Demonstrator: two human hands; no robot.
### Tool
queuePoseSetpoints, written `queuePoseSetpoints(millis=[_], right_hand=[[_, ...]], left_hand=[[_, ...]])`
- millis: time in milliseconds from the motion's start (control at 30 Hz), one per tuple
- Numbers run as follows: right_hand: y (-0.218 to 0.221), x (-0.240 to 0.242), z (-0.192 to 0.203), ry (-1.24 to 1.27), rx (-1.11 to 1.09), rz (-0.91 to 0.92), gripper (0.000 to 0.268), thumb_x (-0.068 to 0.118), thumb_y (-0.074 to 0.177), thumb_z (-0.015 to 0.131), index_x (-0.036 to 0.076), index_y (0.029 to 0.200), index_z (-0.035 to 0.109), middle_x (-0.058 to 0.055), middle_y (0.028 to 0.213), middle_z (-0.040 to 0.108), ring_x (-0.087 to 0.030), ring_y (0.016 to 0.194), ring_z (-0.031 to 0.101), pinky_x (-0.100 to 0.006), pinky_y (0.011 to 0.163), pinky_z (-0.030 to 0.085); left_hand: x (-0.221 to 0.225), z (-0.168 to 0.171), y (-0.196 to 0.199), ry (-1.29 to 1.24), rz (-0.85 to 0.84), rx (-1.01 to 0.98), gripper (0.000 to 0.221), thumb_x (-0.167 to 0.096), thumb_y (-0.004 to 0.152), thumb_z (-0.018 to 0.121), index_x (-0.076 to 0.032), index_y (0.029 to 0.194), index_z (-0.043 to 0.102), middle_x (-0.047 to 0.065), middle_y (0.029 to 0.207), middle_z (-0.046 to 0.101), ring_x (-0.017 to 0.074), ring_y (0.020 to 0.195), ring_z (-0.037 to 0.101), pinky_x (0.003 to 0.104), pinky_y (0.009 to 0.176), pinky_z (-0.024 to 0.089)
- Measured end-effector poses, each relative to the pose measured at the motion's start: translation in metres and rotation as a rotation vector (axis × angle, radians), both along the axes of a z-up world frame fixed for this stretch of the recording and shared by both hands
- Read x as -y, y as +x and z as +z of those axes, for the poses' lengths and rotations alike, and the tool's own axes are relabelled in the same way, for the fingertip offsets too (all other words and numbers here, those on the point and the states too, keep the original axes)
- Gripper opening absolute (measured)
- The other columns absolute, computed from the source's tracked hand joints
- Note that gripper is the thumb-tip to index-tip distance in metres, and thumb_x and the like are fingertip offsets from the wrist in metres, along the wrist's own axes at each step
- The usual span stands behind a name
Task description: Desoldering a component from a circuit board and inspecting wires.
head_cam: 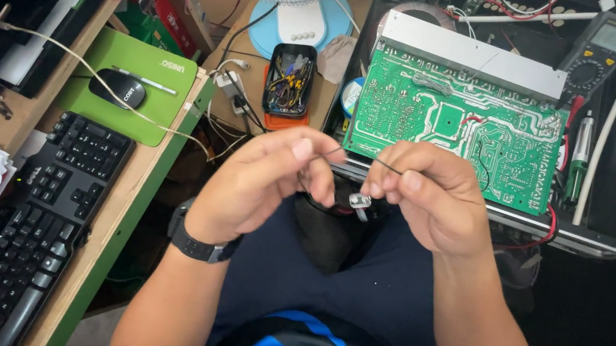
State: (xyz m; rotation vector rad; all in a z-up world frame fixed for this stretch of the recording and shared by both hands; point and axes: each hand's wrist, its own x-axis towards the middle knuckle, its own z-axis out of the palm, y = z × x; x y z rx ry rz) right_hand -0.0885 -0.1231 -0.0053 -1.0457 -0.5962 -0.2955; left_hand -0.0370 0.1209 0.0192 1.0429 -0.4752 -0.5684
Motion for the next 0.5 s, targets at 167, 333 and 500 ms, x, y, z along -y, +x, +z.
queuePoseSetpoints(millis=[167, 333, 500], right_hand=[[-0.006, -0.010, 0.002, -0.076, -0.045, 0.030, 0.021, 0.004, 0.110, 0.064, -0.014, 0.101, 0.071, -0.020, 0.079, 0.068, -0.030, 0.078, 0.078, -0.038, 0.069, 0.063], [-0.007, -0.014, 0.015, -0.255, -0.074, -0.045, 0.023, 0.007, 0.111, 0.063, -0.015, 0.114, 0.071, -0.026, 0.081, 0.077, -0.029, 0.070, 0.084, -0.039, 0.061, 0.068], [-0.006, -0.025, 0.034, -0.421, -0.211, -0.146, 0.023, 0.003, 0.118, 0.053, -0.007, 0.113, 0.073, -0.009, 0.050, 0.064, -0.014, 0.042, 0.066, -0.024, 0.049, 0.056]], left_hand=[[0.017, 0.006, -0.005, -0.002, 0.129, 0.029, 0.023, -0.014, 0.117, 0.067, 0.005, 0.123, 0.079, 0.014, 0.075, 0.077, 0.0202, 0.072, 0.084, 0.029, 0.072, 0.069], [0.023, 0.019, -0.011, 0.056, 0.245, 0.150, 0.015, -0.004, 0.111, 0.075, 0.006, 0.121, 0.081, 0.020, 0.080, 0.084, 0.0220, 0.073, 0.087, 0.035, 0.069, 0.075], [0.020, 0.010, -0.007, 0.099, 0.328, 0.304, 0.020, -0.001, 0.108, 0.080, 0.004, 0.127, 0.081, 0.011, 0.082, 0.078, 0.0116, 0.064, 0.078, 0.026, 0.060, 0.069]])
